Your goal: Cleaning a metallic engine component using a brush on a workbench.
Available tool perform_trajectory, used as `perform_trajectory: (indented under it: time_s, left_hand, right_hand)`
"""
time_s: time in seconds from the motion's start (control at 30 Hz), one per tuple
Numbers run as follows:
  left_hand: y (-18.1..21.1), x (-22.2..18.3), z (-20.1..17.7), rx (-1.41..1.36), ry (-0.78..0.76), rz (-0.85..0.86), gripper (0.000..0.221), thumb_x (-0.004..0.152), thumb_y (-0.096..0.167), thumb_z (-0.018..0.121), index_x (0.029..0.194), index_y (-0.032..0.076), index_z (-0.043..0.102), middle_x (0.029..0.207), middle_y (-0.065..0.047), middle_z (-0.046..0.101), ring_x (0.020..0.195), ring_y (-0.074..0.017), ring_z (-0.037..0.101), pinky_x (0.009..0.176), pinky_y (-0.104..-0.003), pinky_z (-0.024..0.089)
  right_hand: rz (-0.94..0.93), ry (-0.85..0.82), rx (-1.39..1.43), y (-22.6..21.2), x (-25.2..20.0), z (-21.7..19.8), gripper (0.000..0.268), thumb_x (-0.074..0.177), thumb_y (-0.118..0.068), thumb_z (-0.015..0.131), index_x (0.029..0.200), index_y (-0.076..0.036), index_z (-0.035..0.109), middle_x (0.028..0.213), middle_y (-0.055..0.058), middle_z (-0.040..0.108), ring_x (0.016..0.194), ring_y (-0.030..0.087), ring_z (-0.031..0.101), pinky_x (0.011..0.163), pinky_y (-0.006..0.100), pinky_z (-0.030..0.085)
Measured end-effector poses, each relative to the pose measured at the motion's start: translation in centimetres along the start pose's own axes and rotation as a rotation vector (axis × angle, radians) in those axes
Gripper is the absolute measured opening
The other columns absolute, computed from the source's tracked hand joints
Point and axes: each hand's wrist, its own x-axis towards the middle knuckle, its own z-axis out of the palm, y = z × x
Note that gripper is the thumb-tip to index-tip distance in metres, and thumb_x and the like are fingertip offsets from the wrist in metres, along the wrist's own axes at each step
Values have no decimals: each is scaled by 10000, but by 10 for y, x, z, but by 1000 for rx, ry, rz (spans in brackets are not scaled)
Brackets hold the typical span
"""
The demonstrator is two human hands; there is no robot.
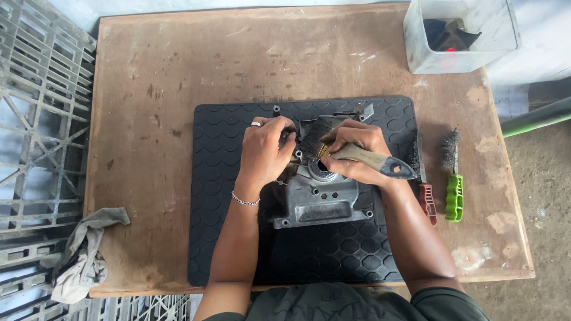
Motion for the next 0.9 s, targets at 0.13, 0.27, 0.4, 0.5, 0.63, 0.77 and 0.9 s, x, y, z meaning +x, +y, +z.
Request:
perform_trajectory:
  time_s: [0.13, 0.27, 0.4, 0.5, 0.63, 0.77, 0.9]
  left_hand:
    - [4, 3, -4, -9, 6, 15, 54, 924, 122, 695, 957, 157, 670, 792, -72, 708, 980, -367, 672, 779, -517, 541]
    - [1, 1, -1, -2, 1, 10, 67, 920, 127, 695, 972, 162, 673, 808, -66, 709, 999, -369, 667, 796, -523, 538]
    - [9, 2, -7, -21, -2, 17, 76, 928, 93, 683, 986, 142, 678, 820, -85, 713, 1003, -384, 667, 799, -535, 540]
    - [10, 1, -8, -31, 2, 19, 82, 921, 94, 692, 976, 151, 673, 805, -80, 709, 992, -394, 671, 793, -549, 546]
    - [7, 1, -6, -23, -7, 17, 75, 921, 115, 694, 978, 160, 673, 817, -66, 711, 1010, -379, 667, 806, -548, 544]
    - [7, 2, -6, -20, -6, 15, 76, 923, 121, 697, 989, 155, 679, 827, -73, 717, 1010, -382, 670, 810, -547, 547]
    - [2, 2, -3, 4, -26, 7, 49, 946, 148, 688, 989, 166, 674, 823, -48, 708, 1002, -341, 675, 820, -508, 543]
  right_hand:
    - [-12, -40, 20, 0, -11, 0, 233, 678, -85, 886, 679, -17, 663, 793, 244, 702, 762, 456, 732, 652, 477, 536]
    - [-2, -75, 80, -3, -23, 3, 229, 684, -83, 883, 657, -29, 661, 775, 215, 711, 774, 401, 756, 664, 431, 541]
    - [9, -108, 94, -16, -29, 7, 194, 676, -43, 851, 629, -44, 663, 727, 188, 700, 728, 385, 755, 654, 413, 556]
    - [3, -144, 88, -17, -34, 5, 167, 688, -42, 834, 651, -58, 672, 768, 181, 705, 726, 385, 749, 631, 392, 539]
    - [-11, -154, 109, -12, -34, 3, 185, 700, -54, 842, 650, -54, 664, 768, 186, 700, 708, 375, 743, 622, 386, 535]
    - [-30, -218, 144, -23, -14, -3, 168, 711, -39, 809, 639, -43, 658, 757, 209, 705, 689, 358, 742, 594, 406, 526]
    - [-81, -240, 154, 3, -9, -5, 183, 739, -50, 816, 664, -28, 650, 825, 260, 707, 746, 406, 743, 626, 436, 524]
